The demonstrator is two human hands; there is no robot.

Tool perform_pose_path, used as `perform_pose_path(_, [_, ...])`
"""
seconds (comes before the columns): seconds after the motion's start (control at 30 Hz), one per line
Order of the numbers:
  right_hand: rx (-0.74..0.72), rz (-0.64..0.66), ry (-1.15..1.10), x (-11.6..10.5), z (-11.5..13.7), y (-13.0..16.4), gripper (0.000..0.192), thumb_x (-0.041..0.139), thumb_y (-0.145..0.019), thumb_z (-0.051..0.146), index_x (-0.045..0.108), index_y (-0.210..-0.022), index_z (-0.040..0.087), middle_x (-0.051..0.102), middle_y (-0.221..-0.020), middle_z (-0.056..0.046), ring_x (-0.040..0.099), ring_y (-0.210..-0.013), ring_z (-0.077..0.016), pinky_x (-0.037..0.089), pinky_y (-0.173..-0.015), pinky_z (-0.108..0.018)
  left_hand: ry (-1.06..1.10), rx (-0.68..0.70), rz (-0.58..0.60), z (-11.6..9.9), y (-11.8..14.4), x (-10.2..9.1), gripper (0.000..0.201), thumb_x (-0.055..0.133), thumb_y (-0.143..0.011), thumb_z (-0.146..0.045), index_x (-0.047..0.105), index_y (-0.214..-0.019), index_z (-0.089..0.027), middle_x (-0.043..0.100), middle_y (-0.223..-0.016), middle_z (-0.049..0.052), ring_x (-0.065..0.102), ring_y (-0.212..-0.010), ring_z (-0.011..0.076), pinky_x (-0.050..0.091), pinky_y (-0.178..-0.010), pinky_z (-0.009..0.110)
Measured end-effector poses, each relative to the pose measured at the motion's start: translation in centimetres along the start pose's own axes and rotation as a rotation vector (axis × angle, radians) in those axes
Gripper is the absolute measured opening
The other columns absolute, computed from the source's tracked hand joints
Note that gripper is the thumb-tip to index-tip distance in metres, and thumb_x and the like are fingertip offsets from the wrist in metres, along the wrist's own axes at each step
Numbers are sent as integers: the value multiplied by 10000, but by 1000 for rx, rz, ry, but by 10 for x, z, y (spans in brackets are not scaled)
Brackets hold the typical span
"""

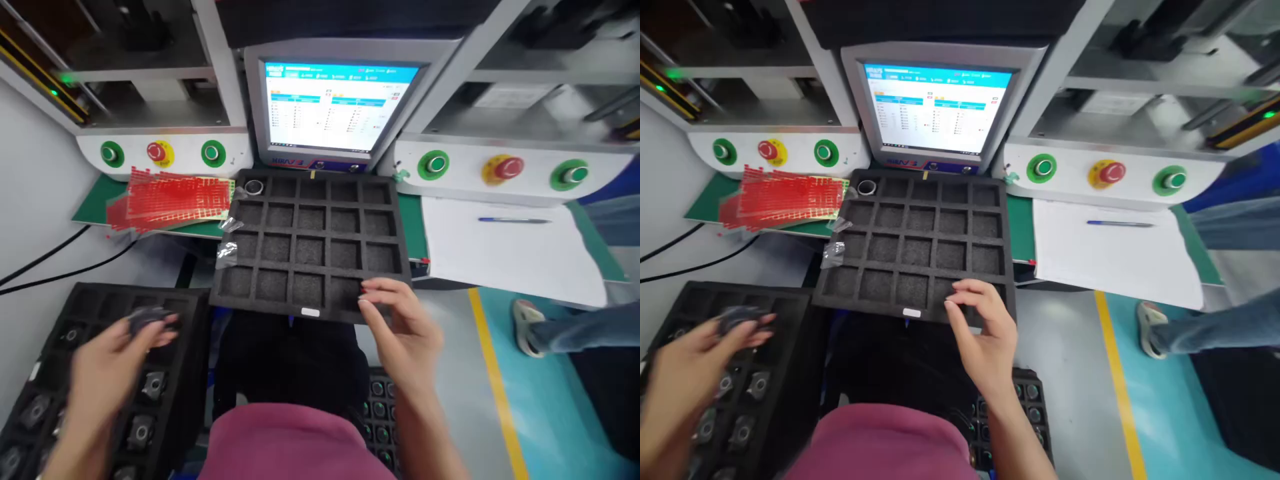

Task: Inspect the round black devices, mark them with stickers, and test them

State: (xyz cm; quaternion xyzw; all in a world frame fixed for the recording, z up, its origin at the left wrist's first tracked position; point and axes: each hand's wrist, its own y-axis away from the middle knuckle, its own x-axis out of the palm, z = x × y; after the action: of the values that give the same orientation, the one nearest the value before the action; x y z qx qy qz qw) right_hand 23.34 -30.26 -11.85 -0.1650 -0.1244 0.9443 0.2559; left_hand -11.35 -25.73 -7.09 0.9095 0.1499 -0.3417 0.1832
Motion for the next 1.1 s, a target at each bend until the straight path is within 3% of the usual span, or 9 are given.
perform_pose_path(0.17, [-120, 273, 74, 20, 14, 5, 183, 688, -927, 310, 720, -1099, 253, 681, -1206, -78, 629, -1161, -246, 524, -998, -439, 368, 182, 616, -44, 41, 100, 344, 782, -759, -454, 786, -907, -144, 799, -853, 84, 749, -689, 210, 615, -684, 293])
perform_pose_path(0.4, [-76, 332, -105, 23, 11, 14, 99, 730, -914, 217, 740, -979, 291, 702, -1189, -21, 643, -1176, -221, 524, -1042, -441, 231, 603, 732, -62, 54, 124, 237, 680, -906, -359, 783, -975, -157, 759, -763, 38, 661, -630, 140, 473, -605, 216])
perform_pose_path(0.53, [-231, 255, -35, 25, 12, 10, 133, 716, -897, 115, 718, -869, 245, 718, -1095, -36, 640, -1159, -243, 550, -987, -455, 348, 445, 808, -61, 54, 127, 189, 718, -861, -310, 760, -971, -163, 759, -799, 44, 695, -683, 153, 520, -655, 221])
perform_pose_path(0.7, [-526, 246, 153, 25, 14, 8, 129, 684, -907, 68, 692, -902, 196, 713, -1041, -74, 641, -1124, -255, 586, -891, -438, 813, -50, 1131, -59, 51, 137, 458, 715, -824, -571, 716, -825, -114, 704, -659, 72, 690, -559, 183, 572, -578, 269])
perform_pose_path(0.83, [-644, 284, 263, 13, 27, 20, 119, 660, -943, 102, 708, -950, 211, 733, -976, -45, 651, -1085, -223, 559, -948, -444, 868, -234, 1098, -65, 49, 143, 506, 813, -740, -598, 663, -667, -120, 664, -565, 39, 644, -494, 136, 550, -523, 211])
perform_pose_path(0.93, [-577, 295, 150, -6, 31, 20, 149, 636, -955, 114, 707, -900, 233, 732, -930, 2, 660, -1063, -188, 529, -1033, -420, 854, -243, 1075, -70, 47, 145, 497, 824, -736, -592, 700, -714, -111, 730, -648, 70, 686, -532, 142, 548, -518, 182])
perform_pose_path(1.0, [-464, 155, 95, -21, 18, 3, 146, 670, -913, 124, 704, -851, 251, 727, -966, 20, 670, -1029, -181, 529, -1028, -408, 863, -217, 1026, -71, 45, 144, 499, 813, -748, -599, 721, -743, -109, 765, -717, 96, 698, -543, 142, 552, -521, 175])
perform_pose_path(1.03, [-299, -63, 73, -28, 6, -11, 143, 705, -875, 130, 696, -813, 259, 720, -1003, 23, 671, -1018, -181, 533, -999, -396, 869, -200, 998, -71, 44, 143, 495, 814, -750, -597, 725, -744, -110, 774, -740, 101, 698, -545, 136, 555, -528, 172])
perform_pose_path(1.1, [-102, -148, 75, -42, -26, -45, 79, 703, -885, 228, 679, -814, 252, 705, -1029, -6, 671, -1008, -202, 542, -929, -407, 860, -177, 969, -70, 42, 141, 490, 815, -755, -592, 723, -725, -111, 779, -749, 100, 691, -540, 124, 560, -542, 167])
